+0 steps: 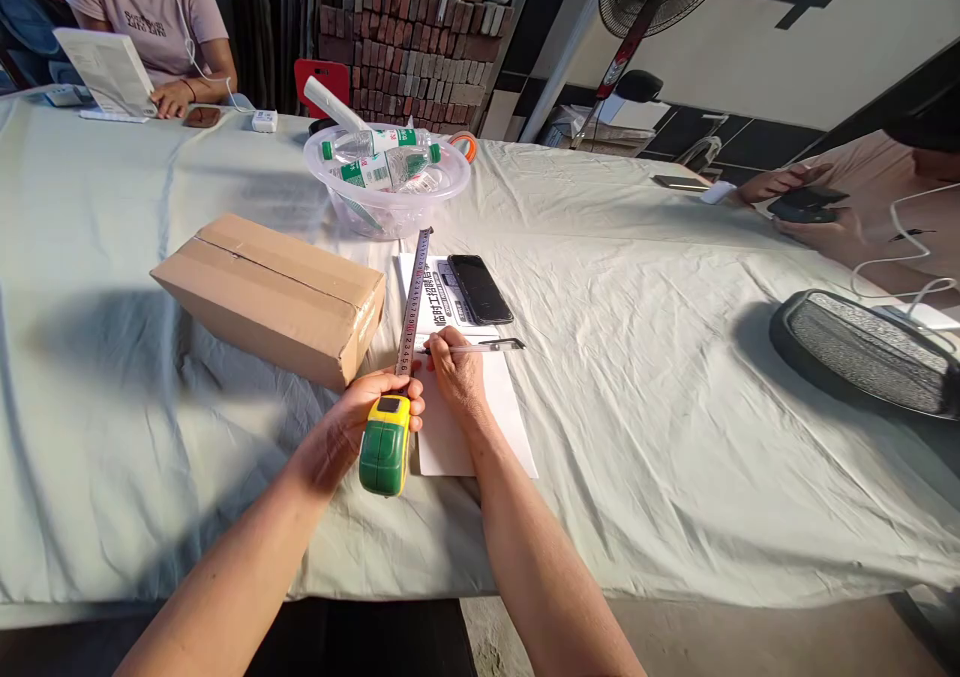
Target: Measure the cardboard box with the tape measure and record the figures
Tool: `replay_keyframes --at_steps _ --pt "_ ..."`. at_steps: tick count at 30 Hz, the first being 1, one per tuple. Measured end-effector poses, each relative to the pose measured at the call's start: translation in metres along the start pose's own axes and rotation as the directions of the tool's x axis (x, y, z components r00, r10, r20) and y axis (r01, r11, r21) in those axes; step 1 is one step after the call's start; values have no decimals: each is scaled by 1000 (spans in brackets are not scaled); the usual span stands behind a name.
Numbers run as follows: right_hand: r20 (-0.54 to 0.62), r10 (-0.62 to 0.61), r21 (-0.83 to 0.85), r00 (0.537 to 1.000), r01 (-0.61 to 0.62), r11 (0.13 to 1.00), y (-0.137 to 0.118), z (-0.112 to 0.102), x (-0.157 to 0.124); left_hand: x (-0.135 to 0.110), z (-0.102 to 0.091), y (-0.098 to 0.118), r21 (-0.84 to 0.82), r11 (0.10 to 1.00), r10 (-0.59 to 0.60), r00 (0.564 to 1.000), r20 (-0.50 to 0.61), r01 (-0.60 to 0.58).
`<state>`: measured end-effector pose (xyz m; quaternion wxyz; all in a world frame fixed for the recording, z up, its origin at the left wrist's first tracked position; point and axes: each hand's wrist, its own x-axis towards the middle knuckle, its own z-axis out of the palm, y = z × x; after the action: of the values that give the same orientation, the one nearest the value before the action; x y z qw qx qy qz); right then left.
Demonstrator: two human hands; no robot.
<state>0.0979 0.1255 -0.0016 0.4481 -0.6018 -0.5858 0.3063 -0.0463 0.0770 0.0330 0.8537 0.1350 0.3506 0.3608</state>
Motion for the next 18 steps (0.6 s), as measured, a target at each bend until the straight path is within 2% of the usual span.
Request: replay_keyframes --at_steps 11,18 --pt "-4 -13 -15 1000 13 1000 2 1 0 -2 2 0 -7 1000 4 1000 -2 -4" --pt "-20 -6 40 1000 7 999 -1 -1 -1 -4 3 1 8 1000 0 1000 -11 0"
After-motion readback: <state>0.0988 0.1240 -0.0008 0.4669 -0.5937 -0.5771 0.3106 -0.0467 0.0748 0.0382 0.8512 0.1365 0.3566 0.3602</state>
